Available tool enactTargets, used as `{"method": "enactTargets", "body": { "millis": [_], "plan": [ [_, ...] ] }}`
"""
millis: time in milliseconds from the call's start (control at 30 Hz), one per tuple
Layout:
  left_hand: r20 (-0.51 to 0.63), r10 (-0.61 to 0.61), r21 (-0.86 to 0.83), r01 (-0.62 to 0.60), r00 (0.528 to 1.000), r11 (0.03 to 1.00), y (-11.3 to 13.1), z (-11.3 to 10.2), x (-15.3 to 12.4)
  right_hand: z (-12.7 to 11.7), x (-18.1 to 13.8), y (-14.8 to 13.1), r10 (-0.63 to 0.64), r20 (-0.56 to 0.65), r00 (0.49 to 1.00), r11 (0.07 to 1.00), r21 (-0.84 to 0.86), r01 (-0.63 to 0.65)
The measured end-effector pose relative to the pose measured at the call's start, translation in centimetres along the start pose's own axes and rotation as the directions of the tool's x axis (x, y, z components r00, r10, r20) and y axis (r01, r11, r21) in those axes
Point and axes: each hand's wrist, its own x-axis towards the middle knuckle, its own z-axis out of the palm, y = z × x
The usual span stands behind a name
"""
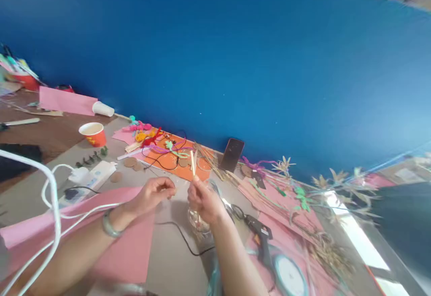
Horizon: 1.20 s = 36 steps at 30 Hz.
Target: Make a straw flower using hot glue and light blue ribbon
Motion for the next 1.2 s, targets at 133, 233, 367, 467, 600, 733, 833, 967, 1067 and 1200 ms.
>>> {"method": "enactTargets", "body": {
  "millis": [133,233,367,467,600,733,833,967,1067,1200],
  "plan": [
    [-0.033,-0.016,-0.036,0.015,0.999,0.999,0.1,0.0,0.0,-0.4,-0.4,-0.7,-0.126,-0.135,0.983,0.948,-0.309,0.079],
    [-0.048,-0.023,-0.065,0.02,0.999,0.998,0.4,0.1,-0.1,0.3,-0.4,-0.6,-0.247,-0.096,0.964,0.757,-0.64,0.131],
    [-0.04,-0.054,-0.079,0.051,0.998,0.996,0.7,0.3,-0.4,1.7,-0.4,0.1,-0.238,0.009,0.971,0.563,-0.813,0.145],
    [-0.008,-0.073,-0.071,0.073,0.997,0.995,0.8,0.4,-0.5,2.2,-0.4,0.6,-0.227,-0.001,0.974,0.523,-0.844,0.122],
    [0.016,-0.086,-0.087,0.087,0.996,0.992,0.6,0.4,-0.5,2.2,-0.3,1.1,-0.213,-0.02,0.977,0.505,-0.858,0.092],
    [0.034,-0.076,-0.089,0.079,0.997,0.993,0.4,0.4,-0.4,1.8,-0.1,1.3,-0.212,-0.013,0.977,0.523,-0.846,0.102],
    [0.024,-0.067,-0.071,0.068,0.997,0.995,0.1,0.4,-0.4,1.5,0.0,1.2,-0.2,0.0,0.98,0.556,-0.823,0.113],
    [0.035,-0.08,-0.038,0.082,0.996,0.996,-0.2,0.3,-0.3,1.3,-0.1,0.6,-0.121,0.022,0.992,0.643,-0.76,0.095],
    [0.052,-0.061,-0.034,0.062,0.997,0.997,-0.2,0.1,-0.2,1.1,-0.3,0.1,-0.024,0.044,0.999,0.758,-0.651,0.047],
    [0.048,-0.025,-0.029,0.027,0.999,0.999,0.2,-0.1,-0.1,0.4,-0.5,-0.3,0.054,0.063,0.997,0.884,-0.467,-0.018]
  ]
}}
